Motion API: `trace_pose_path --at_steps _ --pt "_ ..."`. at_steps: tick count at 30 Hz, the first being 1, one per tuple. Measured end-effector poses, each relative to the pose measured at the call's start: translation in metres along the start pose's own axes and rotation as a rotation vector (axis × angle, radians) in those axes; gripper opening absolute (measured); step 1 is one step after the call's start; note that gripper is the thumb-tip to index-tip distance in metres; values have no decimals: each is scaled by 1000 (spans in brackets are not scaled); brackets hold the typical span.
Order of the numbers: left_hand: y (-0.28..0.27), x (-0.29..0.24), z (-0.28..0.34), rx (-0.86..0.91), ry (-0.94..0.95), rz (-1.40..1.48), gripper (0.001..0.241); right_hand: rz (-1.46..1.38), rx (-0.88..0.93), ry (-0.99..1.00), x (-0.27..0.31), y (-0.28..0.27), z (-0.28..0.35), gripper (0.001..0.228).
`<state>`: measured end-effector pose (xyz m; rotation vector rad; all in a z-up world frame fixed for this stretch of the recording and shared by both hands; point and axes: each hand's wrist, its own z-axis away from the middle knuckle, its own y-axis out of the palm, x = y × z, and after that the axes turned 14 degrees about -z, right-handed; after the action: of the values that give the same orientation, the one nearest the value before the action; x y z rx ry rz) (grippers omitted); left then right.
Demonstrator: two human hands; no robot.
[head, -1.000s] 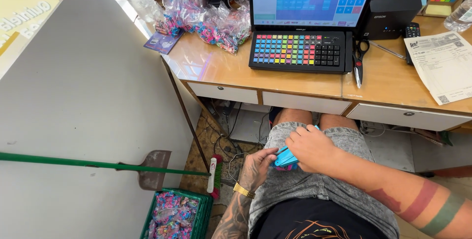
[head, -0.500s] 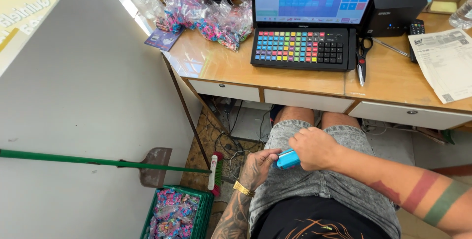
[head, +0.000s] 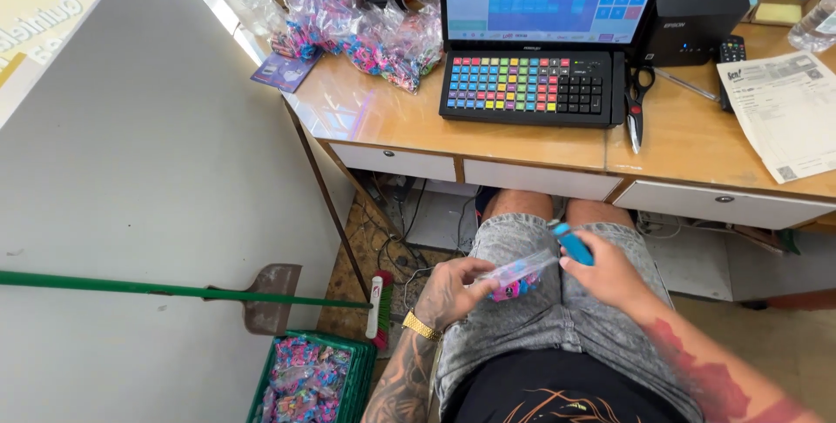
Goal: The person is sealing small plastic bags containing colorful items using a blue stapler at a checkout counter.
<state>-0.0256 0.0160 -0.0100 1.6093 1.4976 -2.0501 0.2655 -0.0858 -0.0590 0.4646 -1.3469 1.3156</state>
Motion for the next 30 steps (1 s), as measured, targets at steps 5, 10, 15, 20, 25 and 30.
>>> trace_pose_path --at_steps 5,10,15,20,25,30 --pt "0 12 -11 92 126 -282 20 -768 -111 11 -35 28 17 41" --pt "-10 -2 -13 -27 330 -402 29 -875 -39 58 -37 39 8 45" --pt "-5 -2 -9 97 189 -400 48 -641 23 -106 -57 56 -1 23" --pt "-10 -3 -23 232 137 -669 39 -646 32 -29 -59 59 2 47" --pt "-5 3 -28 225 77 -823 43 -868 140 -35 -60 57 3 43" --pt "-4 14 -22 121 361 -798 6 -851 143 71 -49 53 7 42"
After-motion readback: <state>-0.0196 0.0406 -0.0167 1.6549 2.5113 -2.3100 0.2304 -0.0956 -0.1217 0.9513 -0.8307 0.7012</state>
